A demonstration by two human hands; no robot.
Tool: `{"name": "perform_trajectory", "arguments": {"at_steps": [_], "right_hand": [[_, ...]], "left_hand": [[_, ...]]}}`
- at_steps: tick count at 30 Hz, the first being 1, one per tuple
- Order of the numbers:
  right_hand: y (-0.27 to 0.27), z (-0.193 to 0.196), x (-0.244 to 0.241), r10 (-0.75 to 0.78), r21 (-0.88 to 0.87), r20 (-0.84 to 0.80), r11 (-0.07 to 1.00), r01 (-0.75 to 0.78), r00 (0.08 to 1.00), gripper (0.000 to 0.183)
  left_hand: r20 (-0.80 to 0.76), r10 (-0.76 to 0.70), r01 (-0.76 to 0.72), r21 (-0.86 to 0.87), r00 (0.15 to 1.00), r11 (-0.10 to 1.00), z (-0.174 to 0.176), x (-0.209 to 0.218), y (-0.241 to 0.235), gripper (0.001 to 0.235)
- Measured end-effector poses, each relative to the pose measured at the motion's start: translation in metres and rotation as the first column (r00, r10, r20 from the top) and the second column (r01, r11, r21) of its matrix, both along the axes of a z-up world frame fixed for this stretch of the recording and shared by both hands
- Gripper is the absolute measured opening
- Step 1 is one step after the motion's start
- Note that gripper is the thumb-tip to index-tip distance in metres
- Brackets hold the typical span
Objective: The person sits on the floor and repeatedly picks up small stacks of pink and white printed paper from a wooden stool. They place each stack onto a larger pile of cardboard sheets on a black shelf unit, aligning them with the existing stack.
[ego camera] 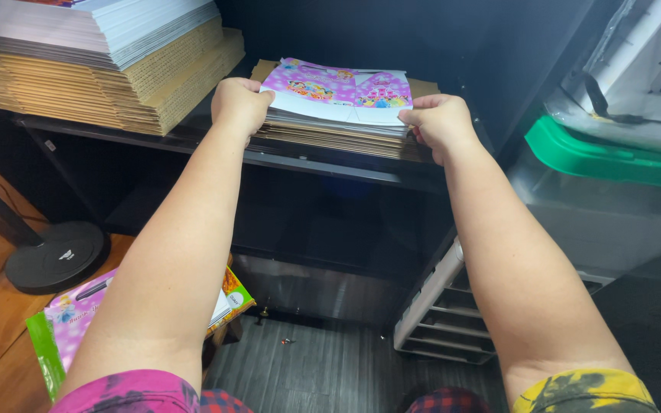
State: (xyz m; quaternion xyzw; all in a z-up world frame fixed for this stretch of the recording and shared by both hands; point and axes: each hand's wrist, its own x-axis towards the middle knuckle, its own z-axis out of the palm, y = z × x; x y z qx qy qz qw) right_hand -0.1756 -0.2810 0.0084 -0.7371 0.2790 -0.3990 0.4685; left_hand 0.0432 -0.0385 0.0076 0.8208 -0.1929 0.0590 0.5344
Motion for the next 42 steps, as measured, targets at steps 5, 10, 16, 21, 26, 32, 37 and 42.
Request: {"name": "perform_trajectory", "arguments": {"at_steps": [5, 10, 16, 21, 26, 32, 37, 42], "right_hand": [[-0.006, -0.005, 0.002, -0.019, 0.008, -0.025, 1.000, 0.019, 1.000, 0.037], [-0.005, -0.008, 0.002, -0.036, 0.011, -0.029, 0.999, 0.036, 0.999, 0.037], [0.005, -0.003, -0.005, -0.027, 0.024, -0.044, 0.999, 0.028, 0.999, 0.033], [0.000, -0.006, -0.001, -0.027, 0.028, -0.024, 0.999, 0.027, 0.999, 0.029], [-0.008, -0.014, 0.004, -0.033, -0.002, -0.032, 0.999, 0.033, 0.999, 0.025], [0.015, -0.004, -0.014, -0.035, -0.014, 0.151, 0.999, 0.038, 0.988, 0.038], [0.115, 0.012, -0.077, 0.165, 0.026, 0.409, 0.981, -0.192, 0.898, 0.035], [0.212, 0.014, -0.183, 0.634, -0.099, 0.658, 0.607, -0.789, 0.406, 0.017]], "left_hand": [[0.018, -0.013, 0.012, 0.015, 1.000, 1.000, 0.002, -0.005, 0.002, 0.039], [0.013, 0.004, -0.004, 0.028, 1.000, 1.000, 0.002, -0.011, 0.004, 0.040], [0.010, -0.003, 0.003, 0.034, 1.000, 0.999, -0.001, -0.008, 0.001, 0.040], [0.011, 0.002, -0.003, 0.047, 1.000, 0.999, 0.003, -0.015, 0.002, 0.040], [0.022, 0.020, -0.022, 0.065, 1.000, 0.998, -0.009, 0.002, -0.005, 0.038], [0.143, 0.085, -0.069, -0.112, 0.986, 0.991, -0.015, -0.019, 0.006, 0.045], [0.324, 0.087, 0.042, -0.371, 0.942, 0.927, -0.046, -0.099, 0.070, 0.040], [0.147, 0.100, -0.061, -0.250, 0.984, 0.966, -0.158, -0.141, 0.139, 0.024]]}}
